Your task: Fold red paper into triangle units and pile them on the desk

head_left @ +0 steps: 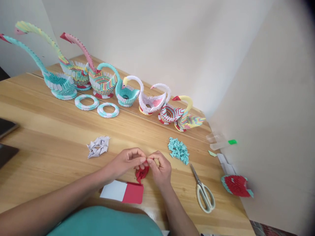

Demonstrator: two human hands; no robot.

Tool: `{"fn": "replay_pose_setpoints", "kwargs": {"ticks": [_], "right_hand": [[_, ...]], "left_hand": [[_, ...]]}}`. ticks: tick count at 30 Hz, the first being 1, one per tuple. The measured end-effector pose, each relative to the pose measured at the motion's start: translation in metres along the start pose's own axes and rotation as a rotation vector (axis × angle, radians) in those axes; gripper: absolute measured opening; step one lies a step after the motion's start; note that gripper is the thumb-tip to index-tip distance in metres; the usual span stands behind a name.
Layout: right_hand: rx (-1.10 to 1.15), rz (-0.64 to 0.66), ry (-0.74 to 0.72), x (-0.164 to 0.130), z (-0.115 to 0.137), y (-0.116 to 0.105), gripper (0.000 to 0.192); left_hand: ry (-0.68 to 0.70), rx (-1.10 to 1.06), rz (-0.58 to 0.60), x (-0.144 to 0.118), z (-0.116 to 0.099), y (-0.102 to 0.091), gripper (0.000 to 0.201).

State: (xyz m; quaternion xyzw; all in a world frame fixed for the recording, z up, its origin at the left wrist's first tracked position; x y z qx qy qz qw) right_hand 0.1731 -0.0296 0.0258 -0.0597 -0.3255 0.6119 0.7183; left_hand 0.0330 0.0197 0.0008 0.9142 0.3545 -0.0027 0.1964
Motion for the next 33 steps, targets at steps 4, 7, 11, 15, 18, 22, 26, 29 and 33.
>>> {"fn": "replay_pose_setpoints", "kwargs": {"ticks": [4, 7, 11, 15, 18, 22, 26, 29, 33], "right_hand": [[-0.024, -0.009, -0.046, 0.0, 0.0, -0.003, 0.017], [-0.053, -0.077, -0.106, 0.0, 0.002, -0.009, 0.019], [-0.166, -0.107, -0.257, 0.002, 0.009, -0.01, 0.024], [-0.241, -0.101, -0.335, 0.002, 0.012, -0.006, 0.02], [-0.269, -0.082, -0.357, 0.001, 0.012, -0.004, 0.021], [-0.305, -0.049, -0.383, 0.0, 0.012, -0.004, 0.024], [-0.302, -0.001, -0.387, 0.0, 0.01, -0.003, 0.027], [-0.303, 0.022, -0.37, 0.001, 0.008, -0.003, 0.027], [-0.279, 0.019, -0.336, 0.003, 0.006, -0.003, 0.02]], "left_hand": [[-0.057, -0.097, 0.012, 0.001, 0.001, -0.002, 0.036], [-0.054, -0.15, -0.031, 0.002, 0.003, -0.005, 0.037], [-0.049, -0.214, -0.067, 0.003, 0.005, -0.007, 0.042], [-0.017, -0.226, -0.099, 0.004, 0.004, -0.008, 0.044], [0.028, -0.183, -0.126, 0.005, 0.004, -0.011, 0.042], [0.093, 0.005, -0.129, 0.007, 0.003, -0.014, 0.03], [0.079, 0.183, -0.132, 0.007, 0.004, -0.017, 0.029], [0.069, 0.218, -0.146, 0.007, 0.005, -0.018, 0.03], [0.114, 0.256, -0.176, 0.007, 0.003, -0.019, 0.031]]}}
Point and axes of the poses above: each hand's wrist, its own x-axis towards the middle knuckle, its own y-axis out of the palm, z = x × y, the point moved 4 cm from there along x, towards the middle knuckle, and after that the axes turned 3 degrees about z, right-handed, at the moved point
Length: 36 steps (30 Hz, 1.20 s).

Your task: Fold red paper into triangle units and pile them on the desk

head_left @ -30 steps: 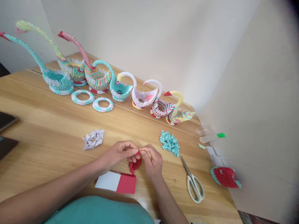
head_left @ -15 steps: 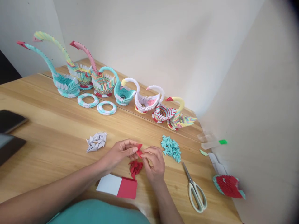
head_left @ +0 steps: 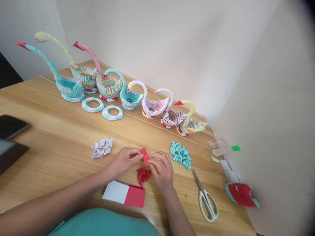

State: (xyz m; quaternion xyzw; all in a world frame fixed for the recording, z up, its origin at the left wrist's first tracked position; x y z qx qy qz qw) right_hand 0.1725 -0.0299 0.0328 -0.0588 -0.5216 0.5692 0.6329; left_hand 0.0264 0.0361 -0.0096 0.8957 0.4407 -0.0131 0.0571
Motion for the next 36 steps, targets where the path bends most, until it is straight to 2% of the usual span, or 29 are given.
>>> {"fn": "replay_pose_setpoints", "kwargs": {"ticks": [4, 9, 16, 24, 36], "right_hand": [[0.082, -0.028, 0.087, 0.001, -0.003, 0.0, 0.012], [0.247, -0.048, 0.335, -0.004, -0.012, 0.003, 0.007], [0.433, -0.038, 0.552, -0.012, -0.021, 0.011, 0.01], [0.436, -0.063, 0.616, -0.013, -0.021, 0.013, 0.013], [0.424, -0.103, 0.595, -0.013, -0.018, 0.013, 0.01]], "left_hand": [[0.044, 0.043, -0.015, -0.003, -0.004, 0.0, 0.033], [0.066, 0.097, 0.006, -0.007, -0.01, 0.003, 0.033], [0.005, 0.022, 0.076, -0.006, -0.004, 0.006, 0.033], [-0.058, -0.083, 0.093, -0.005, 0.002, 0.007, 0.033], [-0.123, -0.194, 0.096, -0.004, 0.0, 0.01, 0.031]]}}
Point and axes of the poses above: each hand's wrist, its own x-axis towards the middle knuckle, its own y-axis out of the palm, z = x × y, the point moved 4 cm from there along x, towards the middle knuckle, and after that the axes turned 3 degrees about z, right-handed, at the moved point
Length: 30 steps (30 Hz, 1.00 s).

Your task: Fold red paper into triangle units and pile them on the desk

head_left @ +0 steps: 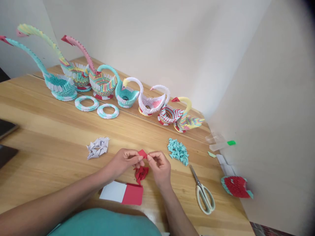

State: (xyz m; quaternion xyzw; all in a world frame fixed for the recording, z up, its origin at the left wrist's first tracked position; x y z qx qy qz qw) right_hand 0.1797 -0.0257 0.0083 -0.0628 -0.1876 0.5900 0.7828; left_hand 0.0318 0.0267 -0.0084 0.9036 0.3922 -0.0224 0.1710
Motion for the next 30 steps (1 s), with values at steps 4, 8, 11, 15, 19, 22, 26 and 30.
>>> {"fn": "replay_pose_setpoints", "kwargs": {"ticks": [4, 8, 11, 15, 19, 22, 26, 30], "right_hand": [[-0.035, 0.002, -0.039, -0.002, 0.001, 0.002, 0.008], [-0.046, -0.008, -0.053, -0.003, 0.001, 0.004, 0.005], [-0.006, 0.005, -0.04, -0.003, 0.0, 0.007, 0.011], [0.056, 0.118, -0.011, -0.004, -0.004, 0.013, 0.036], [0.095, 0.182, 0.046, -0.003, -0.005, 0.015, 0.038], [0.089, 0.2, 0.071, -0.001, -0.002, 0.012, 0.017], [0.077, 0.146, 0.093, 0.001, -0.001, 0.007, 0.014], [0.114, 0.099, 0.124, 0.002, -0.001, 0.006, 0.014]], "left_hand": [[0.015, -0.044, -0.012, 0.002, 0.005, 0.0, 0.026], [0.014, -0.042, -0.037, 0.002, 0.007, 0.001, 0.026], [0.024, -0.019, -0.048, 0.002, 0.003, 0.001, 0.028], [0.077, 0.007, -0.064, 0.002, -0.003, -0.001, 0.029], [0.104, 0.097, -0.088, 0.001, -0.002, -0.004, 0.025], [0.065, 0.163, -0.075, 0.0, 0.002, -0.003, 0.022], [-0.05, -0.016, -0.002, 0.0, 0.005, 0.0, 0.032], [-0.095, -0.137, 0.014, 0.0, 0.005, -0.001, 0.041]]}}
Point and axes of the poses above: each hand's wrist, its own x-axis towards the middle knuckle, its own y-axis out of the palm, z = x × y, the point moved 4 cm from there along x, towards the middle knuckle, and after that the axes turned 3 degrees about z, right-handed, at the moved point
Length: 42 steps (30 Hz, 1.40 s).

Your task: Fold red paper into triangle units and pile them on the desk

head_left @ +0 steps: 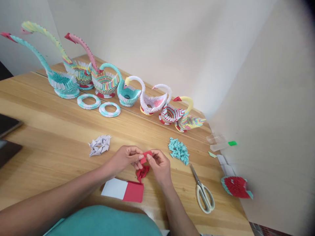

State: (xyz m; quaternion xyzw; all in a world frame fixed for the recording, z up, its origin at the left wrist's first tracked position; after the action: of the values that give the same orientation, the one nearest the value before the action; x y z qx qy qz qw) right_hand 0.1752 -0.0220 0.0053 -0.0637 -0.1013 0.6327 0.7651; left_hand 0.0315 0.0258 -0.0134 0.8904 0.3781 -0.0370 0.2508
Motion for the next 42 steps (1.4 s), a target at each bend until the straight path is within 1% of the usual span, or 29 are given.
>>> {"fn": "replay_pose_setpoints", "kwargs": {"ticks": [5, 8, 10, 12, 15, 17, 20, 24, 27, 29, 35, 37, 42], "right_hand": [[-0.007, -0.014, -0.02, 0.0, 0.001, 0.0, 0.013], [-0.066, -0.002, -0.064, 0.0, 0.003, 0.0, 0.01], [-0.142, 0.007, -0.142, 0.0, 0.007, -0.002, 0.006], [-0.242, 0.018, -0.272, 0.0, 0.013, -0.004, 0.006], [-0.4, 0.044, -0.511, -0.001, 0.024, -0.005, 0.015], [-0.489, 0.072, -0.618, -0.002, 0.028, -0.006, 0.021], [-0.575, 0.101, -0.687, -0.003, 0.031, -0.006, 0.026], [-0.608, 0.105, -0.741, -0.004, 0.031, -0.006, 0.029], [-0.608, 0.088, -0.752, -0.004, 0.032, -0.006, 0.03], [-0.586, 0.074, -0.725, -0.004, 0.031, -0.006, 0.029], [-0.425, 0.064, -0.49, -0.001, 0.023, -0.004, 0.014], [-0.411, 0.061, -0.446, -0.001, 0.021, -0.004, 0.011], [-0.397, 0.026, -0.432, -0.002, 0.021, -0.004, 0.008]], "left_hand": [[0.009, 0.047, -0.051, 0.0, -0.002, -0.003, 0.035], [0.025, 0.077, -0.088, 0.0, -0.004, -0.003, 0.029], [0.03, 0.082, -0.105, 0.0, -0.005, -0.003, 0.026], [0.031, 0.074, -0.114, 0.0, -0.006, -0.003, 0.025], [0.024, 0.052, -0.103, 0.0, -0.007, -0.004, 0.026], [0.015, 0.033, -0.085, -0.001, -0.007, -0.005, 0.027], [-0.004, 0.007, -0.066, -0.002, -0.009, -0.005, 0.028], [-0.036, -0.003, -0.066, -0.004, -0.011, -0.005, 0.03], [-0.035, 0.003, -0.058, -0.004, -0.012, -0.004, 0.032], [-0.018, 0.019, -0.057, -0.002, -0.011, -0.004, 0.032], [0.085, 0.146, -0.098, 0.001, -0.006, -0.004, 0.025], [0.106, 0.185, -0.1, 0.0, -0.005, -0.003, 0.022], [0.108, 0.227, -0.106, 0.0, -0.003, -0.004, 0.02]]}}
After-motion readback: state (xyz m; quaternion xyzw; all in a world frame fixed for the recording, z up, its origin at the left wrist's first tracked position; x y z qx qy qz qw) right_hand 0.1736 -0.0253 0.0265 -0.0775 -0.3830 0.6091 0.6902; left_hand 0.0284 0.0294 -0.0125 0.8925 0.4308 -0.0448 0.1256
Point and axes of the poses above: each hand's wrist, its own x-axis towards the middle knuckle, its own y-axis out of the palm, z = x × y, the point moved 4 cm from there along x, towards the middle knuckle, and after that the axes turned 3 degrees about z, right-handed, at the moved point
